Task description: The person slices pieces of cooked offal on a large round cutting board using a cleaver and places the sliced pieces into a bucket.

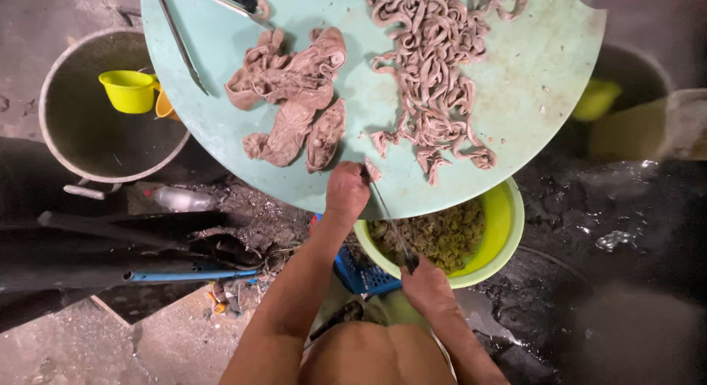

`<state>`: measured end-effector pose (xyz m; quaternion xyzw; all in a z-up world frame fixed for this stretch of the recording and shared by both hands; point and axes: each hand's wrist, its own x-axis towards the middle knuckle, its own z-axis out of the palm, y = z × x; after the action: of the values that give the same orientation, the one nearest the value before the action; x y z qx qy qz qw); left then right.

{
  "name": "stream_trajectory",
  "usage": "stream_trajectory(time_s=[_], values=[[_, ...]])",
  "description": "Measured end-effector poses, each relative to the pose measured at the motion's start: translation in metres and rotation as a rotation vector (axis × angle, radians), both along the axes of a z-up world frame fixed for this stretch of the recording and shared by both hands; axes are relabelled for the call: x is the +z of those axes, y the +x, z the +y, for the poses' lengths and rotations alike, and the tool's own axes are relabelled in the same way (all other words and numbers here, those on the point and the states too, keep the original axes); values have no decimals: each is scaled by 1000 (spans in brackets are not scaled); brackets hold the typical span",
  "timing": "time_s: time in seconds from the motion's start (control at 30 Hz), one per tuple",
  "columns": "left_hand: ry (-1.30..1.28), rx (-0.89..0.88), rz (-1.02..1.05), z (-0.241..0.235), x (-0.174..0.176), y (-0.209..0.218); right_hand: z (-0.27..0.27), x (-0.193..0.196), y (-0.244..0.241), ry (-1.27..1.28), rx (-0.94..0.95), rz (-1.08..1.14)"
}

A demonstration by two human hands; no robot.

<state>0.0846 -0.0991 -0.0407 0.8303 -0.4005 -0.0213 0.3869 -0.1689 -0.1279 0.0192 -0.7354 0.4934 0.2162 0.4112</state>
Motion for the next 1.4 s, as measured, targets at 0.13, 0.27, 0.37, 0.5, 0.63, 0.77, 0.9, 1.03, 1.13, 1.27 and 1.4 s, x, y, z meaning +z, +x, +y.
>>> stream_trajectory(time_s=[0.13, 0.27, 0.37, 0.5, 0.63, 0.77, 0.9, 1.03, 1.13, 1.27, 1.4], values=[[2, -87, -92, -5, 7, 7, -15, -4, 22, -100, 53, 36], [27, -44, -23, -1, 27, -5, -38, -22, 49, -199, 109, -40], [-17, -39, -104, 10, 52, -14, -52, -34, 62, -164, 123, -10], [119, -56, 5, 23, 64, -11, -46, -36, 44, -218, 311, -157], [90, -123, 73, 23, 48, -4, -21, -26, 8, -60, 88, 26], [51, -143, 21, 22, 38, -2, -19, -24, 3, -84, 84, 28], [55, -205, 34, 27, 45, -2, -36, -36, 34, -92, 147, -102], [123, -214, 17, 26, 57, -4, -48, -25, 55, -44, 128, -187], [135, -196, 66, 29, 54, -2, -40, -7, 40, 21, -16, -123], [59, -181, -15, 31, 38, -6, -25, 4, 3, 21, 102, -54], [109, -127, -48, 32, 25, -7, -16, -6, -9, 68, 85, -73]])
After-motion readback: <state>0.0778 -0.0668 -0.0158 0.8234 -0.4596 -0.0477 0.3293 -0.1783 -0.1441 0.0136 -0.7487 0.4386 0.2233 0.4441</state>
